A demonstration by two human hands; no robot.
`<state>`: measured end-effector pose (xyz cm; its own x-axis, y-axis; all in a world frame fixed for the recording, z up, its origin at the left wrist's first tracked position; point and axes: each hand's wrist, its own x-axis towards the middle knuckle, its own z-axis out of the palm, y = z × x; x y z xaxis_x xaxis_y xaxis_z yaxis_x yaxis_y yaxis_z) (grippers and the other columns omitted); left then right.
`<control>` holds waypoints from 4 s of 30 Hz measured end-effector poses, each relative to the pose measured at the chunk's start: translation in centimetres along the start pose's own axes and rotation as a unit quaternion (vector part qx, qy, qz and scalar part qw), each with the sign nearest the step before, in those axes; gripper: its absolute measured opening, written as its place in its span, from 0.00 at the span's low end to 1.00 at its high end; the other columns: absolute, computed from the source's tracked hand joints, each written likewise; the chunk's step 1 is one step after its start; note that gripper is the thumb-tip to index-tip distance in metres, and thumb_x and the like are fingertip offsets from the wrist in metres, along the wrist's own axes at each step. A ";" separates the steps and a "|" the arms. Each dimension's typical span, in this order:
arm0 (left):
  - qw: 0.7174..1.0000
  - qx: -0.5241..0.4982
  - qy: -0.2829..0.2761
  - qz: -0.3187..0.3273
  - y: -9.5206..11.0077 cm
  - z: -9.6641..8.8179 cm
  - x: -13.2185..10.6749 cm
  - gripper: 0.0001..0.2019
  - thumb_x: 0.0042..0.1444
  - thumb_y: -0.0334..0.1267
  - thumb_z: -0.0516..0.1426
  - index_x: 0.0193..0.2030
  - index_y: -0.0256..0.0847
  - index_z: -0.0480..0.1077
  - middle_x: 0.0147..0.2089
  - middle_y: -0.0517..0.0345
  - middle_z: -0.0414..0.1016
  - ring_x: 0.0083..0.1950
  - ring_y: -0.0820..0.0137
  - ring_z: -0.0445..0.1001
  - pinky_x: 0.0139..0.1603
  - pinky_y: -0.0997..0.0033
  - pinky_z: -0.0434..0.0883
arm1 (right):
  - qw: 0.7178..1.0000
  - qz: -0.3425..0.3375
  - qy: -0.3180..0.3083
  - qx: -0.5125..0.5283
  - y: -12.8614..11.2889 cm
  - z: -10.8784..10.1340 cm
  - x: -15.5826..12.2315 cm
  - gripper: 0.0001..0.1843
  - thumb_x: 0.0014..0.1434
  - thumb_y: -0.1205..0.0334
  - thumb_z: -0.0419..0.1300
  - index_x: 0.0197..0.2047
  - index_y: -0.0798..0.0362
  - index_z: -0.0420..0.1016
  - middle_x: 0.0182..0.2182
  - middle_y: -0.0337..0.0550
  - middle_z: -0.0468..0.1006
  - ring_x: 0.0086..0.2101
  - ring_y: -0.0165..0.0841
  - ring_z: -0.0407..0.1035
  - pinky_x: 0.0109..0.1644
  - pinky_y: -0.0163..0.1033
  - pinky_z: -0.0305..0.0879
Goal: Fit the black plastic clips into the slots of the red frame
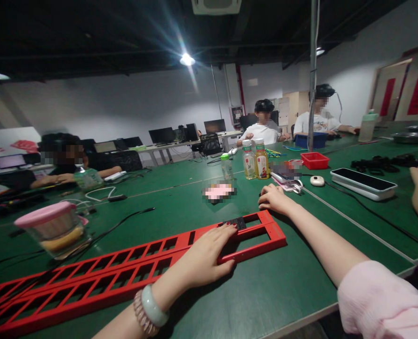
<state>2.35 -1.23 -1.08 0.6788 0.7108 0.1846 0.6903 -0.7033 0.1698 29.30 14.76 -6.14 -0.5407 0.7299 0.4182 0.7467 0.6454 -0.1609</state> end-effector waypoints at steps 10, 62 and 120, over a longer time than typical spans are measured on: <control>1.000 0.008 -0.003 -0.003 0.1 -0.1 0.0 0.32 0.48 0.40 0.55 0.61 0.38 0.53 0.63 0.48 0.54 0.63 0.60 0.52 0.62 0.56 0.54 | 0.986 -0.029 0.079 0.143 -2.3 -1.9 0.1 0.17 0.56 0.49 0.53 0.39 0.50 0.75 0.37 0.47 0.73 0.37 0.35 0.68 0.44 0.42 0.64; 1.000 0.014 -0.006 0.001 0.2 -0.2 0.1 0.32 0.47 0.40 0.56 0.60 0.36 0.54 0.62 0.46 0.57 0.63 0.59 0.54 0.61 0.56 0.55 | 0.917 0.044 -0.074 0.389 -8.2 -2.5 -1.4 0.28 0.39 0.67 0.64 0.47 0.54 0.69 0.43 0.46 0.74 0.43 0.37 0.69 0.50 0.44 0.64; 0.999 0.014 0.023 0.018 -0.2 0.5 0.5 0.31 0.48 0.40 0.56 0.59 0.36 0.54 0.60 0.46 0.59 0.62 0.59 0.56 0.62 0.58 0.55 | 0.986 -0.049 -0.002 0.159 -7.0 -4.0 -1.1 0.11 0.52 0.60 0.57 0.37 0.51 0.77 0.46 0.46 0.73 0.45 0.37 0.67 0.52 0.42 0.60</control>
<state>2.71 -0.75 -1.50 0.6924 0.6826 0.2339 0.6722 -0.7280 0.1348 26.23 8.47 -1.87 -0.6053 0.6616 0.4426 0.5321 0.7498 -0.3933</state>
